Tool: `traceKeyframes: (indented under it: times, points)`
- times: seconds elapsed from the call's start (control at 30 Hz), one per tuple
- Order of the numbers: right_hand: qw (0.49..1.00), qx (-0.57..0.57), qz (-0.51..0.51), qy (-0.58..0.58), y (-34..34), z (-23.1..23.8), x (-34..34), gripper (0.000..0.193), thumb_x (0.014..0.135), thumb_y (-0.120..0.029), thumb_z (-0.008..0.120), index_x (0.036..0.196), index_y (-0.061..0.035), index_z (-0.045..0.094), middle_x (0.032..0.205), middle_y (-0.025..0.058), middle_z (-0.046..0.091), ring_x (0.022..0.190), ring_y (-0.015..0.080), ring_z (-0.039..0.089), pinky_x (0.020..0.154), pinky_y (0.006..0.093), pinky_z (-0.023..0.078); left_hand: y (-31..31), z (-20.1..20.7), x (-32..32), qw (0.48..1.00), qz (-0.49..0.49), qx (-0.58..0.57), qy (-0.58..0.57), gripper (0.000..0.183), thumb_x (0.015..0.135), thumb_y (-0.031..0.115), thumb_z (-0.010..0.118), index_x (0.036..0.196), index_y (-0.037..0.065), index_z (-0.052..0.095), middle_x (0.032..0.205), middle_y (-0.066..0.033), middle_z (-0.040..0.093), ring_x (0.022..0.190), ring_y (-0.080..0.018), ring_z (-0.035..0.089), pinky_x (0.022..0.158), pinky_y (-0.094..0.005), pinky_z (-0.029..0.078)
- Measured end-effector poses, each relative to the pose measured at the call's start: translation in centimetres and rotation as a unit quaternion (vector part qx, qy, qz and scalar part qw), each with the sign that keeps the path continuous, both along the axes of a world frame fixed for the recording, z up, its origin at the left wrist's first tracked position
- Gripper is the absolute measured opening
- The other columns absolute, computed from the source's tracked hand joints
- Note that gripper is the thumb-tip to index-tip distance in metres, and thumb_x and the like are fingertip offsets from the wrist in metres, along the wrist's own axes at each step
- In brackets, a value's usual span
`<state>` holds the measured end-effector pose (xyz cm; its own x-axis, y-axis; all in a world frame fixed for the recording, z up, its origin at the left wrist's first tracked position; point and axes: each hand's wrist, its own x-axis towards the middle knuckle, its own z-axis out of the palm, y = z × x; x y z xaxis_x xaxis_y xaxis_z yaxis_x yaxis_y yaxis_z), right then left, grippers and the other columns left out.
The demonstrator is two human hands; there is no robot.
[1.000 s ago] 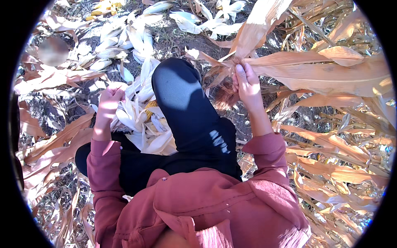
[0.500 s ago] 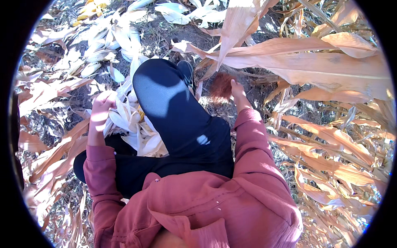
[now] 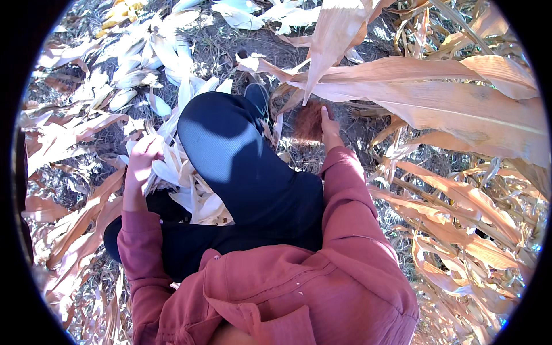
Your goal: The person sits on the ground in a cornfield and shucks corn cobs by hand. They pull back the husks to reveal the kernels and remove the silk, then place the shucked corn aside.
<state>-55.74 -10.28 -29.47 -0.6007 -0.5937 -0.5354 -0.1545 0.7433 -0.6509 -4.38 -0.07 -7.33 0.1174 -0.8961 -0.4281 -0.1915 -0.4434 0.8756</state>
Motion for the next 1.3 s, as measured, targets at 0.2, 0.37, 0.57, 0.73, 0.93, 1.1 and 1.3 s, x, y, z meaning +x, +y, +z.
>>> traceKeyframes:
  times: [0.2,0.37,0.57,0.73,0.93,1.1,1.3]
  points:
    - [0.985,0.106,0.022,0.132,-2.3,-2.1,4.4,0.110,0.066,-0.054,0.075,0.142,0.0014,0.018,0.134,0.0254,0.041,0.122,0.0325,0.045,0.102,0.0380,0.035,-0.2,-0.6,-0.9,1.000,-0.002,0.013,0.019,0.023,0.088,0.015,0.056,0.101,-0.004,0.060,0.075,-0.0033,0.058,0.067,-0.0096,0.054,0.064,-0.0240,0.043]
    - [0.953,0.197,0.141,0.182,-2.6,1.4,8.3,0.118,0.069,-0.064,0.066,0.142,0.0011,0.000,0.133,0.0459,0.020,0.120,0.0571,0.035,0.101,0.0567,0.031,-0.7,-1.2,-1.4,0.999,-0.015,0.033,0.004,0.023,0.090,0.016,0.055,0.099,-0.005,0.060,0.073,-0.0031,0.058,0.064,-0.0091,0.053,0.063,-0.0240,0.043]
    - [0.958,0.180,0.100,0.198,-2.0,-1.9,6.3,0.088,0.075,-0.045,0.066,0.135,0.0037,0.021,0.123,0.0396,0.039,0.114,0.0513,0.045,0.095,0.0491,0.040,-1.7,-1.3,-2.4,0.999,-0.039,0.028,0.019,0.023,0.093,0.016,0.052,0.101,-0.005,0.059,0.077,-0.0021,0.060,0.067,-0.0080,0.054,0.064,-0.0220,0.045]
    - [0.973,0.096,0.006,0.207,-1.6,-1.5,5.9,0.075,0.074,-0.018,0.066,0.133,0.0017,0.024,0.116,0.0283,0.051,0.109,0.0410,0.053,0.096,0.0416,0.041,-1.9,-1.6,-2.5,0.998,-0.036,0.035,0.038,0.024,0.094,0.017,0.052,0.102,-0.005,0.059,0.080,-0.0024,0.061,0.069,-0.0074,0.055,0.065,-0.0215,0.045]
    - [0.981,-0.107,-0.100,0.131,1.0,-1.5,3.6,0.087,0.066,-0.002,0.068,0.139,-0.0012,0.020,0.125,0.0193,0.050,0.116,0.0296,0.050,0.100,0.0373,0.037,-1.7,-1.4,-2.8,0.998,-0.041,0.035,0.022,0.024,0.094,0.017,0.053,0.101,-0.005,0.059,0.081,-0.0028,0.061,0.069,-0.0083,0.055,0.066,-0.0218,0.045]
    - [0.950,-0.251,-0.183,-0.023,3.5,-1.4,1.4,0.076,0.068,0.006,0.068,0.134,-0.0020,0.031,0.124,0.0127,0.050,0.113,0.0262,0.050,0.097,0.0378,0.041,-1.5,-0.8,-3.2,0.998,-0.044,0.035,0.021,0.025,0.093,0.018,0.054,0.101,-0.005,0.059,0.080,-0.0024,0.061,0.070,-0.0087,0.054,0.067,-0.0225,0.044]
    - [0.867,-0.288,-0.161,-0.373,7.8,4.0,-1.2,0.042,0.079,0.001,0.061,0.120,-0.0065,0.051,0.113,0.0098,0.058,0.102,0.0284,0.057,0.091,0.0435,0.048,-1.1,-0.9,-2.5,0.999,-0.035,0.019,0.038,0.025,0.093,0.019,0.054,0.102,-0.005,0.059,0.079,-0.0026,0.061,0.070,-0.0091,0.054,0.067,-0.0230,0.045]
